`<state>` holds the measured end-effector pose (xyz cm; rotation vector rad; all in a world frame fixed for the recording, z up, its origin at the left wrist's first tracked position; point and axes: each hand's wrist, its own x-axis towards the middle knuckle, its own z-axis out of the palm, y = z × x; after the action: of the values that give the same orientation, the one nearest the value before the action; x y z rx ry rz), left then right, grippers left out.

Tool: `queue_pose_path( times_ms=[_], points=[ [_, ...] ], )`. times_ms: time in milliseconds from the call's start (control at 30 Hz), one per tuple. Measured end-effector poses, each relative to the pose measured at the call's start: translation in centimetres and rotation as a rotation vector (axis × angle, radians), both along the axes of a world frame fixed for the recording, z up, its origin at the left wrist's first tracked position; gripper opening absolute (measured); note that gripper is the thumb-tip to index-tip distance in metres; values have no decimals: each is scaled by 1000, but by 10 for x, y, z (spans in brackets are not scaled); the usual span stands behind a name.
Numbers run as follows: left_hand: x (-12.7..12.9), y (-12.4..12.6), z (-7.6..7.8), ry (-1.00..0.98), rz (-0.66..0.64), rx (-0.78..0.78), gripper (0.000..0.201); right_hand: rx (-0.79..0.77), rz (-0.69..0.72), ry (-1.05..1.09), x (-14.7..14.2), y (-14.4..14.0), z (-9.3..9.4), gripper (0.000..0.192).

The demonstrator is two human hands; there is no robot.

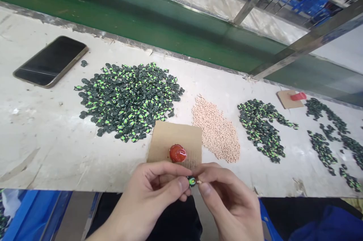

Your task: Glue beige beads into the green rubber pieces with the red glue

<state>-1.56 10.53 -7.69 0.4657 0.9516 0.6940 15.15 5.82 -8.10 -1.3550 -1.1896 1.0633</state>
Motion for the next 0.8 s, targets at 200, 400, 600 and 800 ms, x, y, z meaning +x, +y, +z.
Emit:
queue_pose_path(
  times_ms=[200, 400, 600, 800],
  points=[
    [2, 2, 11, 54, 15, -37, 6, 18, 11, -24, -3, 3, 2, 24],
    [1, 3, 16, 117, 7, 1, 4, 25, 58, -70, -2, 10, 11, 25],
    [-2, 3, 23, 194, -33, 41, 6, -54, 188, -37, 9, 17, 22, 28],
    [1, 5, 17, 98, -15, 1, 25, -29, 167, -39, 13, 20, 16, 19]
  ],
)
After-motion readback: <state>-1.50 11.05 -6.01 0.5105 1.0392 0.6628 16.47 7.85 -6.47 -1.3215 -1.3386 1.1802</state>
